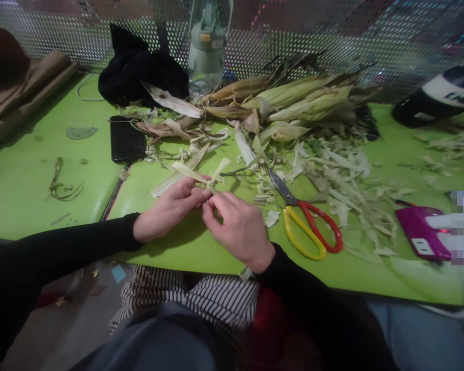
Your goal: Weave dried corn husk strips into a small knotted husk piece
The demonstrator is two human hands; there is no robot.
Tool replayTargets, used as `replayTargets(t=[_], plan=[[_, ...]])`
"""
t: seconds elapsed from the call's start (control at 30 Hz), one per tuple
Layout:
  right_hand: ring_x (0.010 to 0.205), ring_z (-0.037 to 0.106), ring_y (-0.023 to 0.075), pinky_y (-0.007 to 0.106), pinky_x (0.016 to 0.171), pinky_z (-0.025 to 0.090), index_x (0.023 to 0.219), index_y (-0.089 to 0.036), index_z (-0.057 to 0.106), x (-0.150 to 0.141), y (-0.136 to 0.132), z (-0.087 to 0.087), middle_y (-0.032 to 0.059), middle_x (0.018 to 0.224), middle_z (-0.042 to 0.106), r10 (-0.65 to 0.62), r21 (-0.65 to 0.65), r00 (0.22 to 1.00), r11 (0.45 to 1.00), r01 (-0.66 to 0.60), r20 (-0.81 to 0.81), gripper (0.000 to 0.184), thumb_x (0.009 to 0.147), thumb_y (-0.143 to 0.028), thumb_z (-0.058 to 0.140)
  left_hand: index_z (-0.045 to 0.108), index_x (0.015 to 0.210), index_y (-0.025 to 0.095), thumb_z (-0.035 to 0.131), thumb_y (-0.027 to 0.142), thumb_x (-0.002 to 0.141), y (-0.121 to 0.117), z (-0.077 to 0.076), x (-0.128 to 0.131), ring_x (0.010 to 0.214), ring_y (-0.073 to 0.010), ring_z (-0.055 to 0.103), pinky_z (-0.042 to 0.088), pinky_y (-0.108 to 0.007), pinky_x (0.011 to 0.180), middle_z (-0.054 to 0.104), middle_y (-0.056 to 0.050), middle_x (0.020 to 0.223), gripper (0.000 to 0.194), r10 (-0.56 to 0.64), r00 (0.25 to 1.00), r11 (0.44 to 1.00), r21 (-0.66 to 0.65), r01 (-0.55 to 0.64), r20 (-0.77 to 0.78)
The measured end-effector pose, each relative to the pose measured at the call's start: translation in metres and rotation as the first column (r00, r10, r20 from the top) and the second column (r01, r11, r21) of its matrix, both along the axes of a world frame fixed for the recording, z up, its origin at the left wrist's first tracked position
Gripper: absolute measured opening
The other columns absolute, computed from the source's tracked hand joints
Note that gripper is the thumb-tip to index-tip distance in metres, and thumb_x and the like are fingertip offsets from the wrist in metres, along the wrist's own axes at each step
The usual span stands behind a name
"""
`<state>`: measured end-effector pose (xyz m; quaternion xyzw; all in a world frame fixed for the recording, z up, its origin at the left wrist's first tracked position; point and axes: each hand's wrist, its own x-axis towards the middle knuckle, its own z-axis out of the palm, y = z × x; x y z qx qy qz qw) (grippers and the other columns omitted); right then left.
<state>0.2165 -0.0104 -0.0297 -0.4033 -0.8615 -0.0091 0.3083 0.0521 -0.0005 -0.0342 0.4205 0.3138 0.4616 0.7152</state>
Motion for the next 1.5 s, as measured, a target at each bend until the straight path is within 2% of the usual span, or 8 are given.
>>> replayTargets(t=[0.23,0.43,0.53,0.67,0.87,1.17,1.37,1.5], plan=[[0.057,0.05,0.0129,0.028,0.057,0.038,0.067,-0.019,0.056,0.001,-0.005,-0.001,-0.0001,0.062,0.057,0.13,0.057,0.982,0.989,-0.139,0.136,0.028,0.095,-0.019,0.053,0.059,0.103,0.014,0.07,0.02,0.089,-0.003,-0.001,0.003,0.078,-0.0107,0.066,0.052,-0.025,0.081,0.072,0.0,0.081,0.018,0.0,0.998,0.997,-0.078,0.005,0.066],[0.056,0.051,0.0133,0.029,0.055,0.039,0.069,-0.02,0.06,0.001,-0.006,-0.004,-0.0001,0.062,0.06,0.198,-0.011,0.97,0.98,-0.198,0.143,0.028,0.096,-0.02,0.052,0.066,0.107,0.013,0.068,0.019,0.091,-0.001,0.004,0.001,0.095,-0.0157,0.069,0.052,-0.028,0.091,0.075,-0.005,0.09,0.017,-0.015,1.0,0.997,-0.081,0.016,0.012],[0.066,0.059,0.0151,0.029,0.062,0.044,0.079,-0.02,0.064,0.003,-0.004,-0.002,0.0024,0.073,0.068,0.137,0.037,0.989,0.99,-0.139,0.059,0.021,0.098,-0.026,0.056,0.066,0.106,0.012,0.065,0.018,0.092,0.006,0.006,-0.004,0.09,-0.0142,0.069,0.053,-0.027,0.087,0.074,-0.004,0.087,0.015,-0.02,0.999,0.998,-0.067,0.017,-0.044],[0.094,0.065,0.0263,0.04,0.081,0.047,0.102,-0.021,0.066,0.01,0.007,0.004,0.0102,0.098,0.072,-0.079,0.138,0.996,0.987,0.085,-0.05,0.022,0.097,-0.042,0.059,0.065,0.102,0.011,0.066,0.02,0.091,0.011,0.008,-0.01,0.072,-0.0098,0.064,0.051,-0.021,0.069,0.069,-0.002,0.078,0.014,-0.03,0.988,0.999,0.026,0.034,-0.149],[0.058,0.053,0.0144,0.029,0.055,0.039,0.073,-0.022,0.054,0.02,0.015,0.012,-0.0003,0.065,0.056,0.056,-0.196,0.995,0.978,-0.072,-0.085,0.037,0.104,-0.04,0.044,0.06,0.092,0.011,0.066,0.018,0.089,0.007,0.014,-0.012,0.072,-0.0102,0.065,0.053,-0.023,0.07,0.068,-0.002,0.078,0.01,-0.135,0.966,0.987,0.053,0.15,-0.219],[0.046,0.047,0.0112,0.027,0.047,0.036,0.068,-0.023,0.054,0.026,0.012,0.023,-0.0045,0.054,0.05,0.029,-0.326,0.987,0.942,-0.079,-0.156,0.039,0.102,-0.04,0.049,0.057,0.091,0.013,0.063,0.018,0.092,0.007,0.02,-0.016,0.066,-0.0078,0.065,0.052,-0.02,0.066,0.067,-0.001,0.073,0.008,-0.162,0.962,0.985,0.021,0.171,-0.218],[0.079,0.067,0.0183,0.031,0.068,0.053,0.092,-0.023,0.07,0.017,0.013,0.012,0.0039,0.089,0.072,-0.018,-0.299,0.954,0.951,-0.075,-0.298,0.019,0.098,-0.037,0.059,0.064,0.096,0.012,0.069,0.022,0.087,0.001,0.013,-0.009,0.073,-0.0099,0.064,0.052,-0.023,0.07,0.068,-0.003,0.081,0.014,-0.186,0.942,0.965,0.131,0.229,-0.279],[0.081,0.069,0.018,0.033,0.073,0.056,0.088,-0.025,0.073,0.012,0.009,0.008,0.0021,0.089,0.073,-0.06,-0.306,0.872,0.946,-0.105,-0.485,0.01,0.092,-0.031,0.067,0.064,0.091,0.012,0.062,0.026,0.091,-0.003,0.015,-0.006,0.073,-0.0102,0.062,0.051,-0.023,0.071,0.067,-0.003,0.079,0.013,-0.165,0.951,0.971,0.125,0.203,-0.26]])
